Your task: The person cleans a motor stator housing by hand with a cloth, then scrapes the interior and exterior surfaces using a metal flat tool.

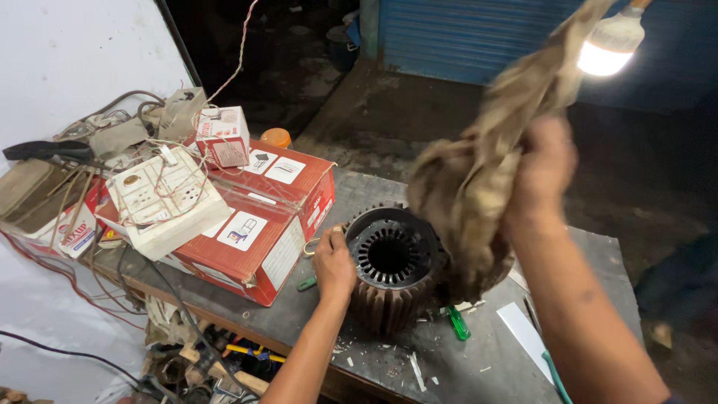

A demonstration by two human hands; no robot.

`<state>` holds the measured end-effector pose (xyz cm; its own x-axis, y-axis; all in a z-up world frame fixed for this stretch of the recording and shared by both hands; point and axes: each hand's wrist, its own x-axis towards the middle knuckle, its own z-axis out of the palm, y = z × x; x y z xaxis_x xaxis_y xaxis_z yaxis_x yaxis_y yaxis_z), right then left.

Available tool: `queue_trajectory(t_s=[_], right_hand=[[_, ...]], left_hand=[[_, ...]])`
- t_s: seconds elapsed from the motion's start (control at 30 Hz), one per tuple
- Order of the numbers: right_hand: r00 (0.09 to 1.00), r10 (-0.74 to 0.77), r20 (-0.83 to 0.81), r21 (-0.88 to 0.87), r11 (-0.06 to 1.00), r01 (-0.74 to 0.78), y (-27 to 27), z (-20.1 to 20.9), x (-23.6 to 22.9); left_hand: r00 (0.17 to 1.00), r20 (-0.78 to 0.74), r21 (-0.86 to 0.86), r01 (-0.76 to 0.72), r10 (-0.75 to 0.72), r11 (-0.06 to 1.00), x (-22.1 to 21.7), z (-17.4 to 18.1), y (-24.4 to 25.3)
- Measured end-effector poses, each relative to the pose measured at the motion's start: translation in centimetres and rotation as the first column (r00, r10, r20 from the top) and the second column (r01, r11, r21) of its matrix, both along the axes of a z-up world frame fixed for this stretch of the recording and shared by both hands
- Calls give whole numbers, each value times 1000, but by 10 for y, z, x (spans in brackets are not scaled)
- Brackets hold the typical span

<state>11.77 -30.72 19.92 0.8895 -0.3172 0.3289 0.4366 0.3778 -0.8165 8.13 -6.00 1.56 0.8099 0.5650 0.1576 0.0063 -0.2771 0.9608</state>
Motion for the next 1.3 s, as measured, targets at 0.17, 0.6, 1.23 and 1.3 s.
queue_trajectory(t_s=[0.17, 0.6, 1.23, 1.3], right_hand=[[989, 147, -12, -984, -179, 15, 60, -58, -29], [987, -50, 153, -978, -149, 144, 53, -37, -40], [722, 574, -387, -859, 60, -508, 77, -76, -33], [645, 656, -393, -880, -64, -471, 69, -65, -20]], left_hand=[[996, -81, 88, -17, 24, 996, 3, -3, 2], [961, 172, -252, 254, -215, 934, 13, -4, 14], [962, 242, -406, 218, -125, 887, 4, -3, -1], [974, 193, -303, 173, -117, 937, 1, 0, -2]])
